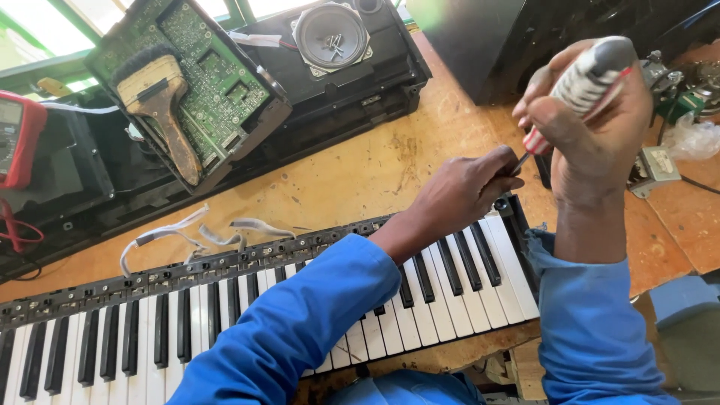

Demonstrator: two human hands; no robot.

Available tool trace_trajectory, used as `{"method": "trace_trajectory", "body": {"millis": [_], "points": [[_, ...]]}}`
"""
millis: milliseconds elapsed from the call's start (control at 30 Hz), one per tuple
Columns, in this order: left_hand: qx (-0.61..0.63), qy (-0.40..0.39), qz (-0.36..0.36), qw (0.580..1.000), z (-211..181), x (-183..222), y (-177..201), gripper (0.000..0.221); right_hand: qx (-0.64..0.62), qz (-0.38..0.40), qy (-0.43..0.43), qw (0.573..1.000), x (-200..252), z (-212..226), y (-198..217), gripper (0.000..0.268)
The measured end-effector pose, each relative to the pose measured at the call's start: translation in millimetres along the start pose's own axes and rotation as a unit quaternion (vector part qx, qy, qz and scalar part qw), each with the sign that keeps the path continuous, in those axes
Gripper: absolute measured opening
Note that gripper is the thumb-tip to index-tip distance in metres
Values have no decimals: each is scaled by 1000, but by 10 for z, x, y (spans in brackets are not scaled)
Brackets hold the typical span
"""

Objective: Disassembling an electronic keyboard by removing screws and internal components for repair

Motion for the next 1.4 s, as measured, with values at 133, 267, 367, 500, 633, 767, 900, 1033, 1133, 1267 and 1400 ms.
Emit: {"method": "trace_trajectory", "body": {"millis": [133,267,367,500,633,767,900,1033,1133,1267,1400], "points": [[12,10,-22,1000,39,23,83,19,7,-14,7,1000,111,-134,165,77],[63,31,-85,994,-9,14,340,19,66,27,-152,986,219,-353,101,44],[82,47,-119,988,53,47,468,15,172,86,-277,942,364,-620,40,45],[81,51,-174,980,56,104,672,15,224,128,-389,884,525,-929,-35,67],[102,77,-202,971,29,111,798,18,167,123,-409,889,525,-1076,-118,38],[63,77,-247,964,-84,217,1138,18,132,103,-403,900,393,-1247,-106,34],[58,77,-289,952,-111,489,1484,19,122,113,-326,931,19,-1262,-290,19],[51,118,-273,953,-388,857,1641,23,115,126,-308,936,-444,-1087,-815,13],[75,153,-216,961,-623,1129,1605,17,322,187,-240,897,-772,-995,-1299,26],[129,273,-248,921,-719,1689,1554,18,352,166,-158,908,-1305,-1335,-1690,29],[139,379,-277,872,-733,2282,1499,26,289,141,-177,930,-1705,-1578,-1902,25]]}}
Point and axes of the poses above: each hand's wrist, its own x-axis away from the middle knuckle, its own y-axis out of the back of the hand, z = x × y, the point moved 10 cm from there along -x, towards the middle knuckle, and after that the axes turned 11 degrees about -y, right-handed, at the moved point
